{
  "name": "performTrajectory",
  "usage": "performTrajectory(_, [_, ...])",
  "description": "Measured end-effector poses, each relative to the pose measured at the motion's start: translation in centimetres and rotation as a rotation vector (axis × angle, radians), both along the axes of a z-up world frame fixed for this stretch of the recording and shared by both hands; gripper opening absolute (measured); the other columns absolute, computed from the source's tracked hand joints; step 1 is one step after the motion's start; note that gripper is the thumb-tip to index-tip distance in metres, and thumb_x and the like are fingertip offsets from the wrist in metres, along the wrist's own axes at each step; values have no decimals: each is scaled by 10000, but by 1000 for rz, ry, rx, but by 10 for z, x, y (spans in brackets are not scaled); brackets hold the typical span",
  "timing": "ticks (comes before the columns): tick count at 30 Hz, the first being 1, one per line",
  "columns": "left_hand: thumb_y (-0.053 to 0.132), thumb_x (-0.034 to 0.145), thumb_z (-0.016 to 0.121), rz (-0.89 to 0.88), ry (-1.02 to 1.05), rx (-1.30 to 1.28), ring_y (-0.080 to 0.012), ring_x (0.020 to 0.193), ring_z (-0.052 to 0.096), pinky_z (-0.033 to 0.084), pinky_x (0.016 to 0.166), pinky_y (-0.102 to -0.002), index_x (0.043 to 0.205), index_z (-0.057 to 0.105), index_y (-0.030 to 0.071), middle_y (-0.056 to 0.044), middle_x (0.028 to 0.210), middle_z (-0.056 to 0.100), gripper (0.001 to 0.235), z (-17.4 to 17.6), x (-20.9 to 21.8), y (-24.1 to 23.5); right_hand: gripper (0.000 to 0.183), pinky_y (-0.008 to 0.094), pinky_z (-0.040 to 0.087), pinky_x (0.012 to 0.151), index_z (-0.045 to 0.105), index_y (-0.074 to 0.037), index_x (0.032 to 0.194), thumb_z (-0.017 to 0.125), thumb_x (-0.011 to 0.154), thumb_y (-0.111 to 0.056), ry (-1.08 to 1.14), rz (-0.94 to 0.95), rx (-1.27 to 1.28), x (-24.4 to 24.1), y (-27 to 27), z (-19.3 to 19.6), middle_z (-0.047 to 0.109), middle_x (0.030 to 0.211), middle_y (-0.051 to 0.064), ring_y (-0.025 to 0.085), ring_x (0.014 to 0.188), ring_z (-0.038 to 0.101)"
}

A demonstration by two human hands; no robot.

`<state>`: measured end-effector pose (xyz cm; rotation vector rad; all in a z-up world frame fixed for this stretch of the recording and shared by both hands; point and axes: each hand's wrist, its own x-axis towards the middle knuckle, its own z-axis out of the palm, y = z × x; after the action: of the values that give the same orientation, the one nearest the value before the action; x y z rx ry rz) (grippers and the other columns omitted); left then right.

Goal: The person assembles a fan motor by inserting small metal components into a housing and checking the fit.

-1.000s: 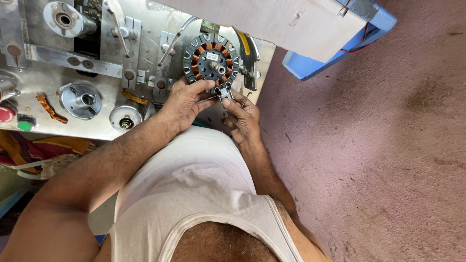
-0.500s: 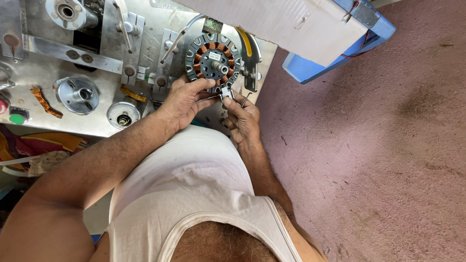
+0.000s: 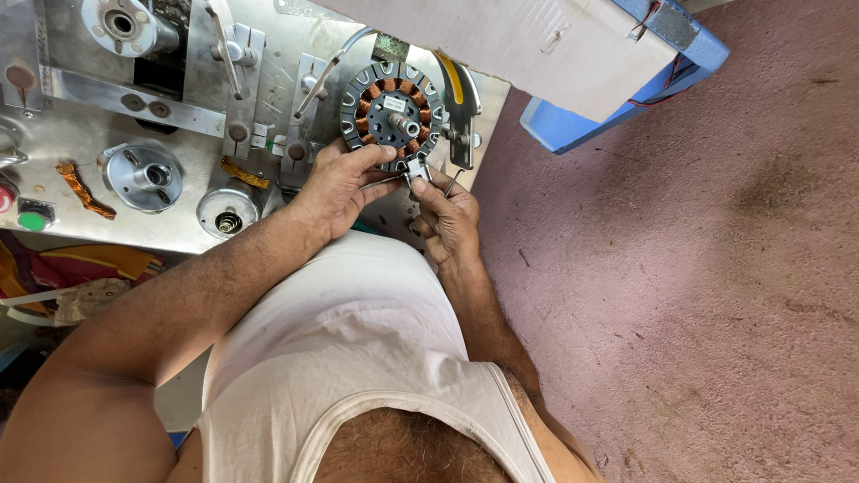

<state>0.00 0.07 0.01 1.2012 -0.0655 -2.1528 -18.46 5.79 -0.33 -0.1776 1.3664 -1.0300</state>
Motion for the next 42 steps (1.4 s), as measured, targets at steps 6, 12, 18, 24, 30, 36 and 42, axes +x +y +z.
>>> performTrajectory(6, [157,866,709,-4,-7,-4,-230,1119,679,565,1019,-475,1248,601,55,-90,1166,687,410,1,0,0,347,187,294,332,695,76,1116,831,826,-59,12,0,8,1,-1,1,673,724,46,5,412,398])
performTrajectory(12, [166,874,702,-12,-10,-15,-229,1112,683,566,1015,-469,1236,610,51,-91,1155,693,391,2,1,0,354,185,291,333,698,80,1125,830,827,-60,22,11,6,1,-1,1,662,708,39,4,413,397])
performTrajectory(18, [168,869,709,-12,-7,-21,-235,1111,682,568,1012,-473,1253,594,44,-101,1167,688,420,1,0,-1,356,184,289,336,700,83,1125,833,828,-61,17,17,-2,1,-1,2,652,699,31,4,413,392])
performTrajectory(24, [201,878,721,-74,-39,-7,-256,1108,696,554,1016,-464,1280,519,31,-154,1177,689,481,-8,8,7,343,178,283,344,700,57,1141,808,830,-38,7,14,35,0,8,3,631,697,-13,-1,418,384])
performTrajectory(30, [257,871,766,-227,-171,-169,-238,1068,695,572,962,-395,1301,562,-27,-158,1136,710,554,-7,43,41,370,185,307,355,703,64,1195,826,849,13,-101,132,-67,-3,32,10,598,697,-20,-1,431,394])
performTrajectory(36, [293,873,804,-457,-375,-726,-155,1060,689,569,939,-309,1358,595,32,-67,1154,697,589,34,88,77,419,187,477,537,683,46,1198,825,805,6,-40,424,-170,26,31,35,764,981,79,53,711,653])
performTrajectory(42, [217,878,831,-252,-334,-746,-118,962,692,612,881,-255,1351,662,71,-65,1114,680,523,47,116,104,421,207,512,580,718,29,1201,865,816,-59,-197,548,-227,61,32,43,769,996,94,74,715,658])
